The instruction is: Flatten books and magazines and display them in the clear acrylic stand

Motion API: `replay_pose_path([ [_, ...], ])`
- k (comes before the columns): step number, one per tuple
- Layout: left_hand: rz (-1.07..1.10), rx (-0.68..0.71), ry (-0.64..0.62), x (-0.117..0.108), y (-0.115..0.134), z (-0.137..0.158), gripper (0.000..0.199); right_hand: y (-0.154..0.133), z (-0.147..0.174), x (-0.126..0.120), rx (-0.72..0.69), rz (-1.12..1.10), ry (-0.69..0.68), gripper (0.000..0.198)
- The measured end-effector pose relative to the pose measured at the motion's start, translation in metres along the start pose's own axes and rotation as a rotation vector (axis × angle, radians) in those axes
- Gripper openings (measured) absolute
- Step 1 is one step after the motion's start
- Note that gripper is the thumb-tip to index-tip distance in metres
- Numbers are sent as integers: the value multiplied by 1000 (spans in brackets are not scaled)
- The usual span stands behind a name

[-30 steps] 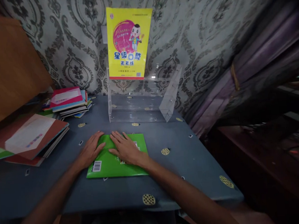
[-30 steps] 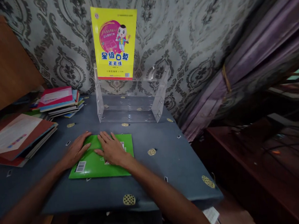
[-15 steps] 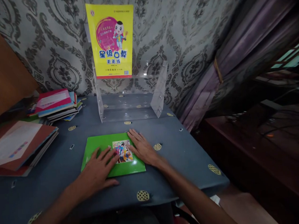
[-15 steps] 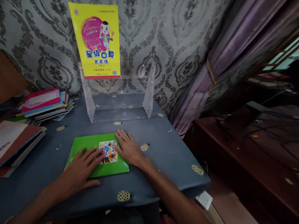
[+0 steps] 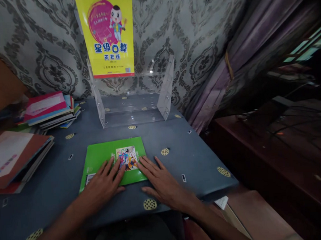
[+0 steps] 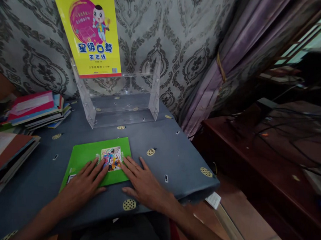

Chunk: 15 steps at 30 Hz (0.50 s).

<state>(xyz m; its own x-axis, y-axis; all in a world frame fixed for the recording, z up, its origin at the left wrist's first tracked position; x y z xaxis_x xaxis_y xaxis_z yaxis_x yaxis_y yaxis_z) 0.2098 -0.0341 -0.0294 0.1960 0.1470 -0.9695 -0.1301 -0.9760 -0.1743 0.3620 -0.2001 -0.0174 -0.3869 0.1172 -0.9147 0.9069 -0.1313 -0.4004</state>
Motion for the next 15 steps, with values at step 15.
replay_pose_path([
  [15, 298, -186, 174, -49, -23, -3, 36, 50, -60, -21, 24, -652, 322, 31],
])
Point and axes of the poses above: each hand's wrist, its own z-axis away from the middle knuckle, its own x-axis out of the palm, y = z × x, the point moved 4 cm from there along -z, towards the middle knuckle, and after that the axes turned 5 degrees about x, right-handed, at the moved point
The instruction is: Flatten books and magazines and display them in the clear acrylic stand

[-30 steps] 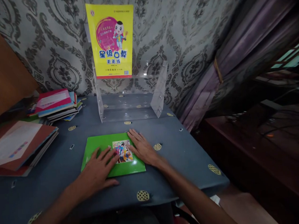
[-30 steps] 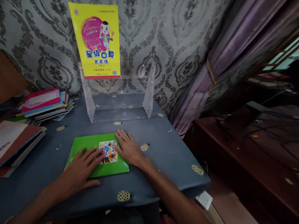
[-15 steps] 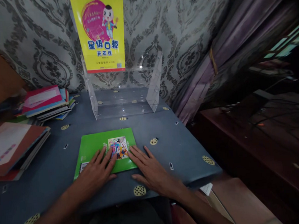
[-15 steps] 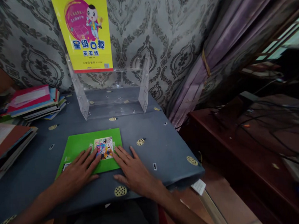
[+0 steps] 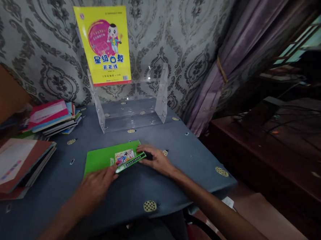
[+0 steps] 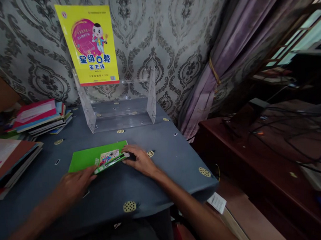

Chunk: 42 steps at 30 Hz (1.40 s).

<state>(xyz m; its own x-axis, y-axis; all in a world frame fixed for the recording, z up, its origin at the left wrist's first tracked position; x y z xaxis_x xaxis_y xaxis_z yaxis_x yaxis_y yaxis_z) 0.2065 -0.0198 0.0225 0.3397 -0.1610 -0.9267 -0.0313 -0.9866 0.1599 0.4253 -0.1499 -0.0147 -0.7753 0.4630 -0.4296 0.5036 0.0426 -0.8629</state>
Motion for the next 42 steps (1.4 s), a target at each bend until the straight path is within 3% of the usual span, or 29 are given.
replay_pose_path([
  [6, 263, -183, 182, -57, 2, -11, 32, 0, -19, -1, 137, -307, 87, 48],
  [10, 319, -337, 287, -91, 1, -15, 34, -9, -32, 11, 175, -598, 206, 59],
  [13, 399, -504, 444, -103, -7, -12, 36, -22, -39, 34, 182, -781, 135, 68],
  [17, 844, -798, 635, -77, -24, -5, 39, -45, -39, 56, 235, -814, -62, 58],
  [19, 1035, -923, 684, -52, -34, 3, 43, -54, -39, 57, 250, -815, -87, 54],
  [21, 1092, -992, 675, -29, -43, 14, 48, -56, -41, 56, 269, -806, -93, 50],
  [24, 985, -968, 428, -7, -55, 32, 52, -44, -45, 59, 335, -777, -126, 50],
  [27, 636, -829, 168, -5, -63, 44, 50, -23, -49, 62, 435, -654, -179, 53],
  [31, 251, -650, 208, -14, -67, 43, 34, -9, -52, 51, 463, -145, -177, 44],
  [36, 132, -504, 201, 3, -63, 40, 27, -35, -55, 35, 365, 706, -100, 27],
  [39, 82, -493, 182, 14, -62, 46, 29, -59, -59, 58, 222, 776, -144, 30],
  [42, 53, -465, 185, 19, -63, 53, 32, -85, -64, 107, -136, 541, -337, 43],
])
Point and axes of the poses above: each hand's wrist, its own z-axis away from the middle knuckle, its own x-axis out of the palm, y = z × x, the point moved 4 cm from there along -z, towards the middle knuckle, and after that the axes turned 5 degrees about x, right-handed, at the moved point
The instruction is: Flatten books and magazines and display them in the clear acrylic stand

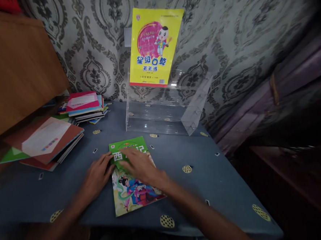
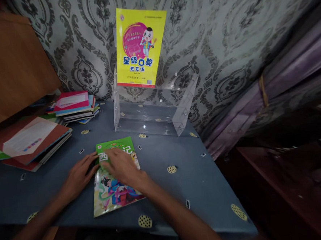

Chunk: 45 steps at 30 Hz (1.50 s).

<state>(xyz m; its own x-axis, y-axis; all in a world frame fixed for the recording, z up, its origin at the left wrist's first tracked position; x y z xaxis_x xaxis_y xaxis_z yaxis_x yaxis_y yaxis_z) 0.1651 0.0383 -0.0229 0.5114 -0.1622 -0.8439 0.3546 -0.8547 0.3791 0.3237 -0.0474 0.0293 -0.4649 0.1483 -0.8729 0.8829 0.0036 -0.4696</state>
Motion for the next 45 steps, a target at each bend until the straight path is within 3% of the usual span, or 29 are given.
replay_pose_path([
  [2, -14, 19, 12, 1, -3, 3, 37, -22, -15, 18, -190, -76, -76, 56],
  [4, -20, 34, 32, 1, -5, 4, 40, -31, -29, 31, -216, -88, -117, 67],
  [7, -19, 40, 42, 0, -4, 3, 37, -29, -42, 39, -194, -83, -154, 67],
  [12, -33, 36, 22, -3, 1, -1, 33, -4, -42, 35, -130, 16, -93, 72],
  [19, -55, 22, -6, -1, 0, -1, 33, 59, -26, 17, 41, 87, 11, 68],
  [22, -75, 32, 6, -1, -1, -1, 34, 85, -19, 10, 52, -40, 48, 60],
  [26, -136, 118, 11, -5, 3, -11, 37, 111, -16, 4, 52, -400, 103, 62],
  [33, -188, 292, -176, 24, 9, -70, 52, 124, -20, 4, 129, -909, 128, 69],
  [38, -209, 329, -252, 49, 22, -103, 55, 121, -20, 3, 117, -1019, 113, 75],
  [45, -158, 418, -293, 51, 51, -93, 48, 122, -23, 1, 101, -944, 139, 69],
])
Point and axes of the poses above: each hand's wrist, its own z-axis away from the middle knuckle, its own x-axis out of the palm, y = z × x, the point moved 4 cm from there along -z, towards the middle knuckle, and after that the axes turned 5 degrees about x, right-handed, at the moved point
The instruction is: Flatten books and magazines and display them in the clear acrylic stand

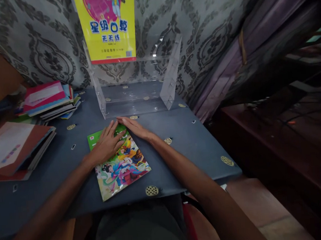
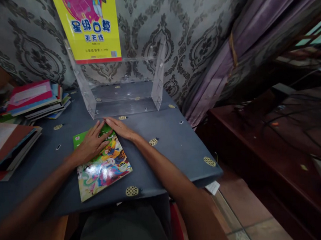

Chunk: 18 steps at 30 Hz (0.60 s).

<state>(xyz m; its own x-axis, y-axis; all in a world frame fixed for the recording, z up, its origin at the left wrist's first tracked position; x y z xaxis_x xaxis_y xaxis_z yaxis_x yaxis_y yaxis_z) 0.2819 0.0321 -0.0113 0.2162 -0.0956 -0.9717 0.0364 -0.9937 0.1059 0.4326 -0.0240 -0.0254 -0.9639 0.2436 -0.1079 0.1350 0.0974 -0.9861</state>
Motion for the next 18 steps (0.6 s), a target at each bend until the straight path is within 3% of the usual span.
replay_pose_path([
  [11, 135, 189, -128, -9, 70, 31, 46, -7, 2, 2, 53, 156, -20, 57],
  [18, 208, 271, -161, -12, 87, 38, 42, -4, 1, 2, 38, 215, -15, 56],
])
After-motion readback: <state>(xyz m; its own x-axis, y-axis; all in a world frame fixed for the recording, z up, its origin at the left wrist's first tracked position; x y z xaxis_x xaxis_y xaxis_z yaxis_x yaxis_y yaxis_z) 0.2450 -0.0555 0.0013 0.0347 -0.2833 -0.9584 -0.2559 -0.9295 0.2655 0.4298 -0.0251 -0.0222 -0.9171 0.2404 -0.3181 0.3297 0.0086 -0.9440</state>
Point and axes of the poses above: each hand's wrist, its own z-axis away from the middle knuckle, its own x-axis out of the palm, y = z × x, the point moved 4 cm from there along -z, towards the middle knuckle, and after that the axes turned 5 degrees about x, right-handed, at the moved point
